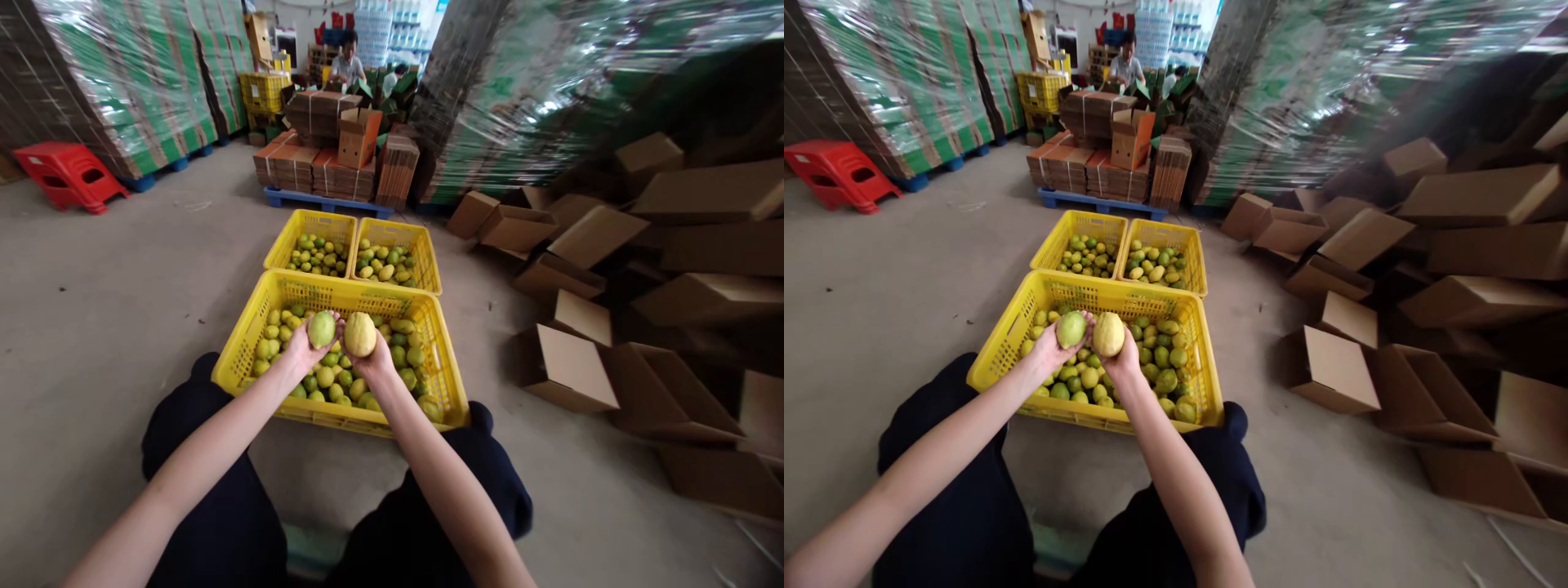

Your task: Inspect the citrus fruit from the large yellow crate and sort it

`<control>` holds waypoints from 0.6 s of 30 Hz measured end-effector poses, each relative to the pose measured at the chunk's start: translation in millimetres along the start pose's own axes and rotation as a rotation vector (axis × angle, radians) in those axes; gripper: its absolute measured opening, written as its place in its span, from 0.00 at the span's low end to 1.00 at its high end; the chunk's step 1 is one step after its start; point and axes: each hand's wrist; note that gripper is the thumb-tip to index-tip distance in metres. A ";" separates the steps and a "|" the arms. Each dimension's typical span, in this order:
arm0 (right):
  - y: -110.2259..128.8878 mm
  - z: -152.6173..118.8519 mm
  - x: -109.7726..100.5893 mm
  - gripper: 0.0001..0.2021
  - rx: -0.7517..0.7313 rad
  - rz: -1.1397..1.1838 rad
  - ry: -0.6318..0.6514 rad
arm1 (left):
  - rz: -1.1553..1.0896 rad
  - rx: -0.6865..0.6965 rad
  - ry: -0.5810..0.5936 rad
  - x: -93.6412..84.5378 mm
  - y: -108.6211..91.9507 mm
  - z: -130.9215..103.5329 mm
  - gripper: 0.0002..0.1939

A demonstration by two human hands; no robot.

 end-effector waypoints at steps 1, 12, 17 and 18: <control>1.2 -2.4 2.2 0.13 0.011 -0.014 0.033 | -0.011 0.001 0.011 0.3 -0.8 -0.6 0.16; 7.8 -18.2 6.2 0.17 0.017 -0.037 0.277 | -0.080 0.036 0.120 0.3 -7.7 -11.4 0.08; 6.9 -17.0 5.5 0.18 -0.043 0.020 0.315 | -0.180 0.057 0.024 2.2 -8.7 -10.6 0.14; 7.3 -16.9 4.9 0.17 -0.047 0.030 0.318 | -0.193 0.065 0.009 2.7 -9.1 -10.2 0.15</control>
Point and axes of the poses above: each hand's wrist, its own z-axis towards the middle knuckle, its own x-axis out of the palm, y = z × x
